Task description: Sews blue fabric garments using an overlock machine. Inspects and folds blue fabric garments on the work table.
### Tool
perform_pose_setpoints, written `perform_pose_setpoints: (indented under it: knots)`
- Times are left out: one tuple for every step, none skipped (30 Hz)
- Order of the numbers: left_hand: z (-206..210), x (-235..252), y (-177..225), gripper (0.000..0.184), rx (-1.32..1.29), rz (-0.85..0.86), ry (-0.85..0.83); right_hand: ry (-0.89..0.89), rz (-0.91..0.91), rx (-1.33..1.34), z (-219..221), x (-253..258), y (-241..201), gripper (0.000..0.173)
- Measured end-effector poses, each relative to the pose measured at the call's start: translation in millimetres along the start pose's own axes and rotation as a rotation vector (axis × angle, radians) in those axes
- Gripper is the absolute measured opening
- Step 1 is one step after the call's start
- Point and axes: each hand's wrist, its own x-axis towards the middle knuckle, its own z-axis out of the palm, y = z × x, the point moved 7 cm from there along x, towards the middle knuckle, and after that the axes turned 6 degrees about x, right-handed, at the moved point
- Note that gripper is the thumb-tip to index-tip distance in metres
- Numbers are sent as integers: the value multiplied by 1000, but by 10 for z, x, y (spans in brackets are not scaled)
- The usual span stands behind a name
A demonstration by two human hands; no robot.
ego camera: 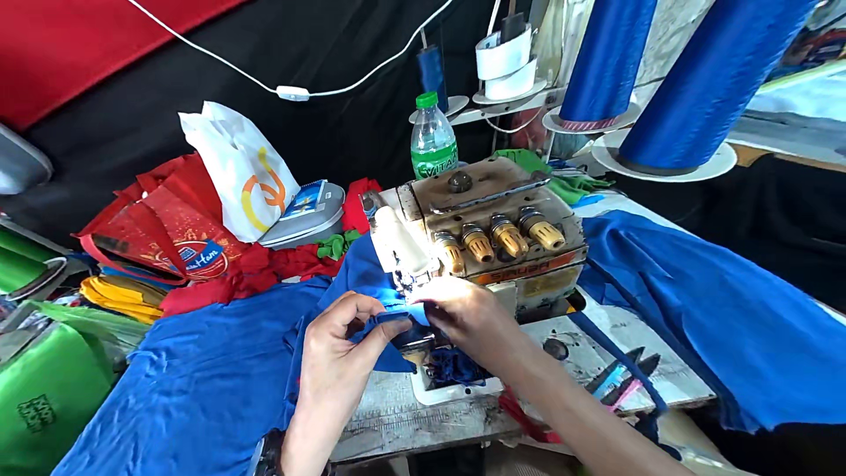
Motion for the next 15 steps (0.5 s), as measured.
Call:
perform_pose_setpoints:
  knots:
    - [6, -2, -4, 8, -1, -4, -15, -4, 29, 48, -35, -11, 34, 14]
    - [6, -5, -8, 6, 7, -7, -29, 3, 57, 84, -68, -21, 64, 15]
    - [1, -9, -12, 8, 16, -17, -40, 15, 73, 99, -89, -33, 82, 16]
    - [-5, -13, -16, 11, 16, -35, -51, 24, 79, 98, -99, -45, 82, 16]
    - [-11, -15, -13, 13, 10, -49, -60, 29, 79, 91, -100, -49, 61, 16]
    - [-19, -14, 0, 14, 8, -48, -66, 29, 71, 82, -98, -44, 23, 16]
    - [-27, -10, 19, 14, 3, -40, -68, 31, 50, 87, -96, -32, -26, 15]
    - [-31, -5, 38, 13, -1, -28, -67, 41, 31, 107, -94, -15, -72, 16]
    - [-33, -2, 54, 11, -1, -17, -65, 55, 24, 140, -94, 5, -109, 18]
    - [-30, 0, 66, 8, -4, -6, -66, 73, 26, 182, -99, 29, -137, 19]
    - [-24, 1, 73, 6, -14, -2, -65, 78, 30, 233, -103, 53, -154, 16]
    - [-19, 1, 73, 4, -25, -8, -58, 78, 35, 288, -104, 74, -160, 17]
    - [-18, 4, 65, 4, -37, -24, -50, 74, 42, 347, -102, 91, -158, 18]
    - [-21, 5, 49, 5, -55, -45, -39, 69, 57, 404, -98, 100, -149, 17]
    - [-23, 6, 27, 6, -76, -65, -31, 65, 79, 456, -92, 102, -135, 15]
